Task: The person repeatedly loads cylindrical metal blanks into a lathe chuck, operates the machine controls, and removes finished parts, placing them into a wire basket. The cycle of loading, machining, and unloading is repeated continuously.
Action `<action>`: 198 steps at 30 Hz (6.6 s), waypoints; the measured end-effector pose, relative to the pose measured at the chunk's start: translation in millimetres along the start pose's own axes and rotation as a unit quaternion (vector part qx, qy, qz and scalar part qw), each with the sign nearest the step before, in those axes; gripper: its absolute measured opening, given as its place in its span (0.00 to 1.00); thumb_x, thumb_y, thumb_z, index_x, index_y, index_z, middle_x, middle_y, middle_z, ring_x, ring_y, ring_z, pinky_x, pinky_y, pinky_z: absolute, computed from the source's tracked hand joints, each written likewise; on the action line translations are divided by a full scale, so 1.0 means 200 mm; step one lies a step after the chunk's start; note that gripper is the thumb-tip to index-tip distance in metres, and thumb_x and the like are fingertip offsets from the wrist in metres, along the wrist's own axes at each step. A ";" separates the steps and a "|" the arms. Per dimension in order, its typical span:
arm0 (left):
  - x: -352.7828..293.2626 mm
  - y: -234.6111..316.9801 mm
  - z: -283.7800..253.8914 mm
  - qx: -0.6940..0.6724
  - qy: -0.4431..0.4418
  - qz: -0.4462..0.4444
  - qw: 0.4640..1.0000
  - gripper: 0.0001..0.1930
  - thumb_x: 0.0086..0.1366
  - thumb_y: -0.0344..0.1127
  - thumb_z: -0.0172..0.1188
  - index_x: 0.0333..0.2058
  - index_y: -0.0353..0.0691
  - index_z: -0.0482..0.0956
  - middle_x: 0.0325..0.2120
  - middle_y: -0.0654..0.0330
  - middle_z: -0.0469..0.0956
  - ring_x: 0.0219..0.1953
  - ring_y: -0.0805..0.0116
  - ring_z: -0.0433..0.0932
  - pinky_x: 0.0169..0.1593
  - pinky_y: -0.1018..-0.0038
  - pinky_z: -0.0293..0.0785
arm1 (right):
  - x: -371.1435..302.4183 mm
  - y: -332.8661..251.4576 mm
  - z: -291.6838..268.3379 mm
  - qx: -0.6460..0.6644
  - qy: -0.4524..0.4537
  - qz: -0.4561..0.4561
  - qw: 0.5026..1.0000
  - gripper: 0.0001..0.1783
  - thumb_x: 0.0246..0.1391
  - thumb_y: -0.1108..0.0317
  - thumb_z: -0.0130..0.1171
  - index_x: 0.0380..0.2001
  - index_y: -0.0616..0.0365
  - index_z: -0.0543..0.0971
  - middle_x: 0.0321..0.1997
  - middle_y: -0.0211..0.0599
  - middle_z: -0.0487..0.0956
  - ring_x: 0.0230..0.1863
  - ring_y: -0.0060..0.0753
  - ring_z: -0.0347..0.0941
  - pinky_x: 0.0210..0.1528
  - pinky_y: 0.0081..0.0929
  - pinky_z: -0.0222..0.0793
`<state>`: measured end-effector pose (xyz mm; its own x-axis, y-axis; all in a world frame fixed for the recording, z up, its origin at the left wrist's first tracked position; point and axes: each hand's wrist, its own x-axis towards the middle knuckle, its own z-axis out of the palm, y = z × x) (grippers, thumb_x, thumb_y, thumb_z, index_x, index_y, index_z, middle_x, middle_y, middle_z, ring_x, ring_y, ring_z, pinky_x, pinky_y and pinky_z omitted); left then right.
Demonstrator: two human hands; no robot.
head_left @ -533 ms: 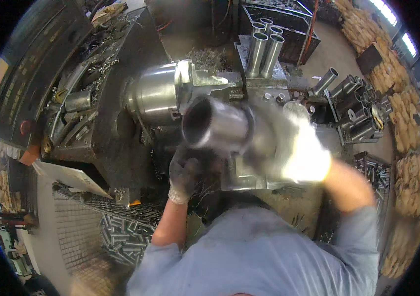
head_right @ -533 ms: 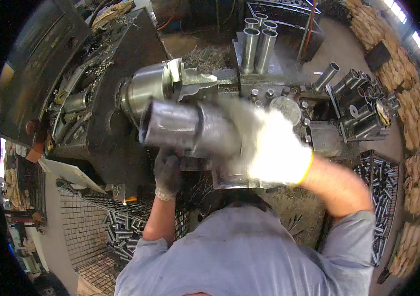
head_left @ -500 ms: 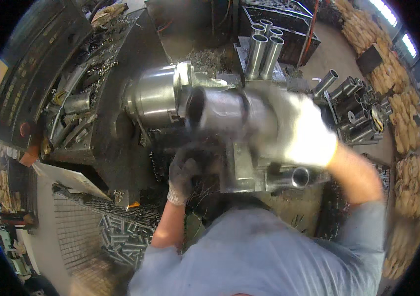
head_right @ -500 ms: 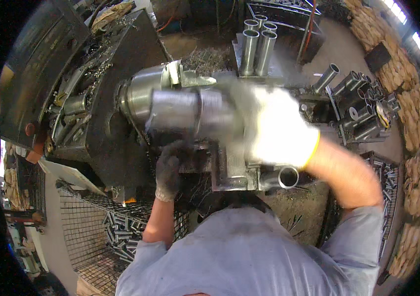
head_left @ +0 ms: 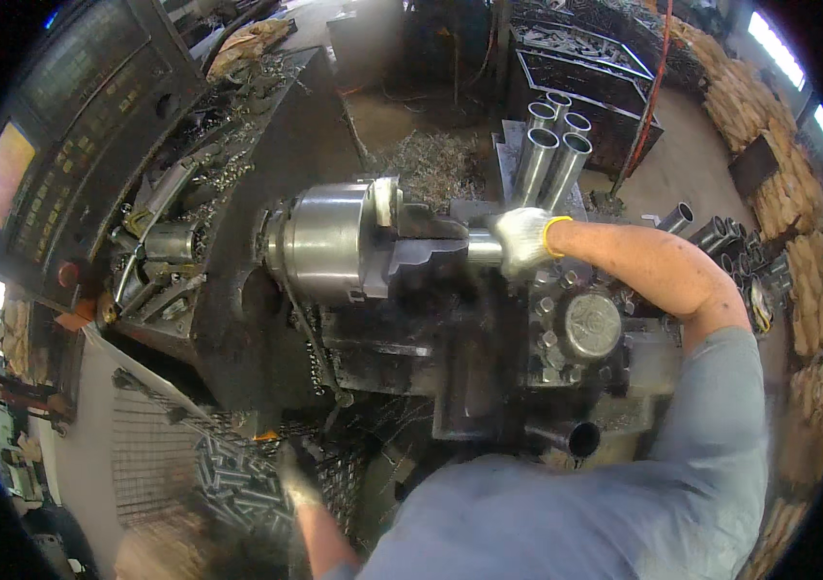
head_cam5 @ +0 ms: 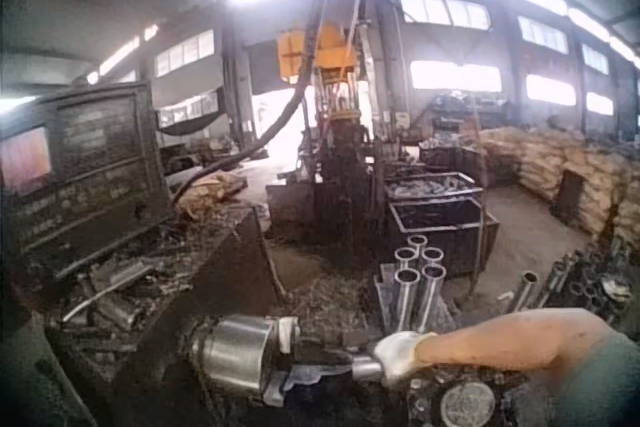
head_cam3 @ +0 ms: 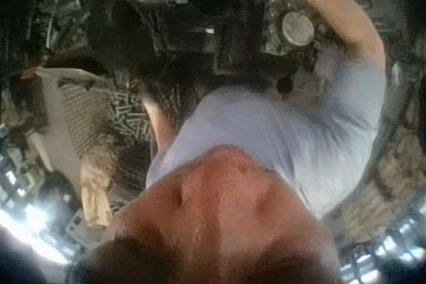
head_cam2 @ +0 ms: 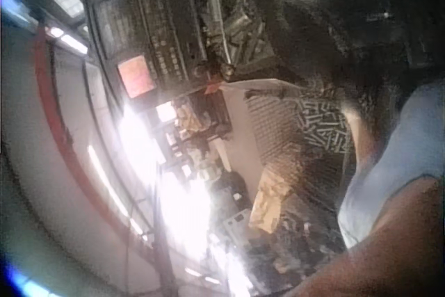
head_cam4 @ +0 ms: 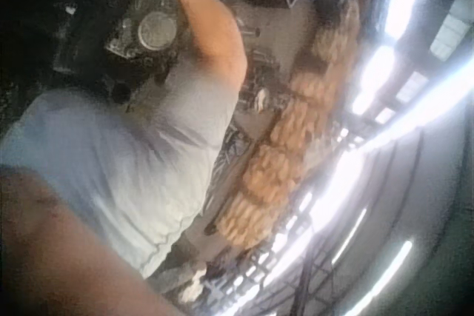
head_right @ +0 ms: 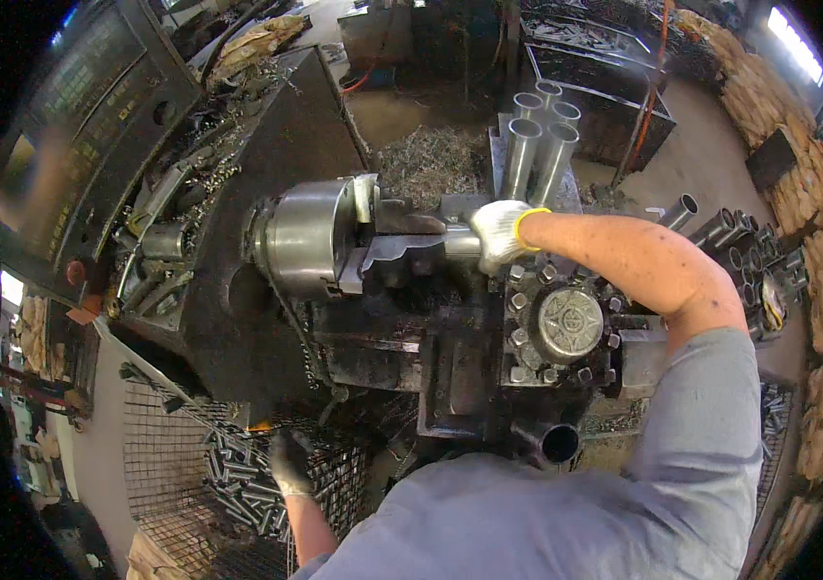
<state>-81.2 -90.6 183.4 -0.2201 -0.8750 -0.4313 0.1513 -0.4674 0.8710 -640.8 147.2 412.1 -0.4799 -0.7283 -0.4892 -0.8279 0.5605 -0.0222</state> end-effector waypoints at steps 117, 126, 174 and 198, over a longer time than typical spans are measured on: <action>-3.55 -1.46 -2.02 -0.438 0.877 0.092 0.172 0.14 0.71 0.38 0.60 0.46 0.32 0.81 0.38 0.54 0.84 0.34 0.66 0.81 0.40 0.68 0.79 | -4.75 -6.42 2.68 -0.170 0.050 -0.935 0.308 0.17 0.57 0.56 0.61 0.38 0.58 0.88 0.36 0.52 0.87 0.37 0.53 0.83 0.42 0.44 0.79; -3.49 -1.50 -2.16 -0.269 0.903 0.045 0.332 0.11 0.74 0.39 0.62 0.45 0.35 0.81 0.36 0.61 0.84 0.36 0.70 0.79 0.42 0.71 0.77 | -4.87 -5.75 2.70 -0.470 -0.075 -0.878 0.050 0.28 0.41 0.49 0.77 0.33 0.67 0.85 0.35 0.50 0.87 0.41 0.47 0.87 0.40 0.45 0.83; -3.80 -0.82 -2.71 -0.677 0.273 0.475 0.492 0.20 0.75 0.45 0.50 0.56 0.37 0.77 0.45 0.49 0.83 0.48 0.50 0.83 0.53 0.52 0.82 | -2.35 -4.91 1.40 -0.404 0.078 -0.690 0.595 0.45 0.37 0.49 0.80 0.60 0.57 0.78 0.48 0.47 0.86 0.50 0.44 0.84 0.53 0.37 0.79; -4.25 -0.42 -2.72 -0.392 0.634 0.498 0.443 0.33 0.73 0.64 0.54 0.62 0.42 0.73 0.54 0.55 0.78 0.55 0.57 0.78 0.59 0.58 0.77 | -4.24 -4.68 2.37 -0.285 -0.494 -0.720 0.395 0.46 0.50 0.44 0.74 0.64 0.66 0.74 0.56 0.53 0.83 0.54 0.43 0.81 0.58 0.38 0.76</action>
<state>616.8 623.1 348.0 0.9751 0.1692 -0.1430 -0.0383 0.7647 0.6432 679.0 426.2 433.8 0.7222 0.5374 -0.4354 -0.1017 -0.5402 -0.8354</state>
